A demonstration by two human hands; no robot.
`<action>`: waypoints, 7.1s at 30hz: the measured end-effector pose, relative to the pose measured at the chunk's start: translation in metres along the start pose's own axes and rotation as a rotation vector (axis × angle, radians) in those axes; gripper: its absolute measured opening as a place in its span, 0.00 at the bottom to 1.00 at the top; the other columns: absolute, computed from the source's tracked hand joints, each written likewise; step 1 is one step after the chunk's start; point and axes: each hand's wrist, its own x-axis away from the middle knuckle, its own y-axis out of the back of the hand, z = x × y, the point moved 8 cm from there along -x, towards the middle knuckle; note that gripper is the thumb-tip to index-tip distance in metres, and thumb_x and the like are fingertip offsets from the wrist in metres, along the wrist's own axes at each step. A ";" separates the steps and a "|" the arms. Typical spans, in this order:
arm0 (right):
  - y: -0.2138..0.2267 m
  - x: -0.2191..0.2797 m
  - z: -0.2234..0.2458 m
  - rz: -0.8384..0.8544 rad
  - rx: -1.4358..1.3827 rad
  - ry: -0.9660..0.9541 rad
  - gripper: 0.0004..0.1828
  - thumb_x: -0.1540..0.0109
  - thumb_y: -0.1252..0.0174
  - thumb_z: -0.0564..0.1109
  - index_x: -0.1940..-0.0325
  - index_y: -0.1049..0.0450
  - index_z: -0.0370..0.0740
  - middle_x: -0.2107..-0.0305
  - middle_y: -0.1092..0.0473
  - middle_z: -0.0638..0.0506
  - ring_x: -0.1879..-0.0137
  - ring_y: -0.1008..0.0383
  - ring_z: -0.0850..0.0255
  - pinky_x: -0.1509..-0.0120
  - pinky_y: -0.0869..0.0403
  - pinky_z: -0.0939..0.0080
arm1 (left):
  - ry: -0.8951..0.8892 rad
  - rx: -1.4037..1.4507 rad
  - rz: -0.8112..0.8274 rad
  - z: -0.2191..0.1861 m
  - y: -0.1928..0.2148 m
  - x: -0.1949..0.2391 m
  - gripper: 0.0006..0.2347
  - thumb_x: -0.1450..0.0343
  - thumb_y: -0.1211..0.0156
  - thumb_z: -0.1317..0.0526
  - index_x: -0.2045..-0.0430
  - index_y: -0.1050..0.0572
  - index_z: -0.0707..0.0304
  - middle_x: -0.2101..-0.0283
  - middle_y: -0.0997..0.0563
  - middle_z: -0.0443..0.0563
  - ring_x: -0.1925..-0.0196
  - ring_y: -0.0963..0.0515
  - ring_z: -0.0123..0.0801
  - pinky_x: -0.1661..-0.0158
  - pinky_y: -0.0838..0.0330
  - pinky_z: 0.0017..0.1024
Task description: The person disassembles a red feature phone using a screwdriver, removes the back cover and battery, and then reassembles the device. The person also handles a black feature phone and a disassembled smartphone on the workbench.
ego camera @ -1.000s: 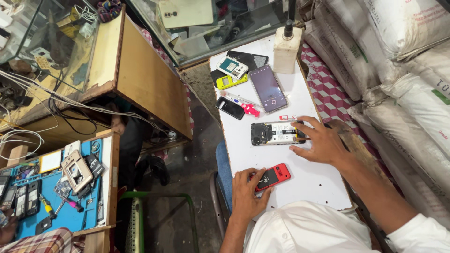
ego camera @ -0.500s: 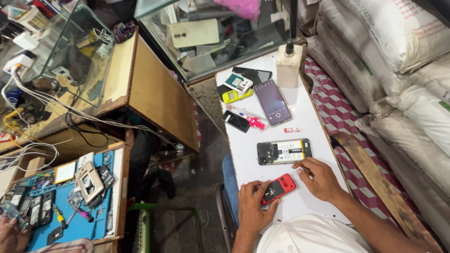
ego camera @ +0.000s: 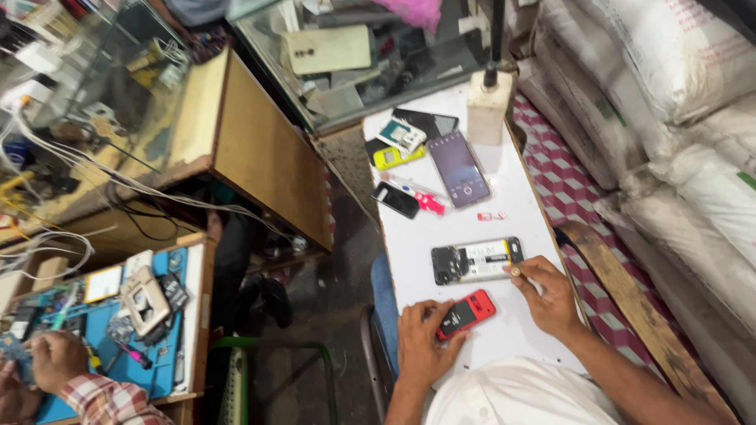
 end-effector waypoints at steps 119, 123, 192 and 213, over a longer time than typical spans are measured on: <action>-0.035 0.020 0.093 0.227 0.461 0.607 0.10 0.41 0.30 0.39 0.68 0.27 0.42 0.67 0.20 0.57 0.68 0.25 0.62 0.60 0.30 0.58 | 0.003 0.010 -0.053 0.006 0.008 0.005 0.24 0.41 0.23 0.50 0.51 0.18 0.58 0.57 0.26 0.51 0.56 0.28 0.43 0.53 0.34 0.39; -0.035 0.018 0.089 0.241 0.469 0.584 0.13 0.42 0.30 0.42 0.61 0.29 0.43 0.67 0.21 0.55 0.65 0.25 0.59 0.60 0.28 0.62 | -0.002 0.020 -0.066 0.005 0.011 0.004 0.25 0.41 0.23 0.50 0.51 0.18 0.58 0.57 0.25 0.51 0.56 0.28 0.43 0.53 0.34 0.38; -0.029 0.017 0.065 0.149 0.262 0.634 0.23 0.48 0.28 0.36 0.51 0.26 0.48 0.69 0.23 0.53 0.67 0.22 0.55 0.63 0.23 0.56 | -0.036 -0.008 0.009 0.046 -0.031 -0.002 0.28 0.48 0.16 0.50 0.54 0.16 0.56 0.61 0.24 0.55 0.58 0.25 0.47 0.57 0.33 0.42; -0.022 0.018 0.106 0.213 0.287 0.739 0.31 0.47 0.33 0.29 0.44 0.34 0.47 0.60 0.22 0.50 0.63 0.21 0.55 0.61 0.22 0.60 | 0.032 -0.014 -0.007 0.005 -0.002 -0.004 0.25 0.44 0.21 0.55 0.53 0.19 0.60 0.58 0.24 0.53 0.57 0.27 0.44 0.56 0.35 0.40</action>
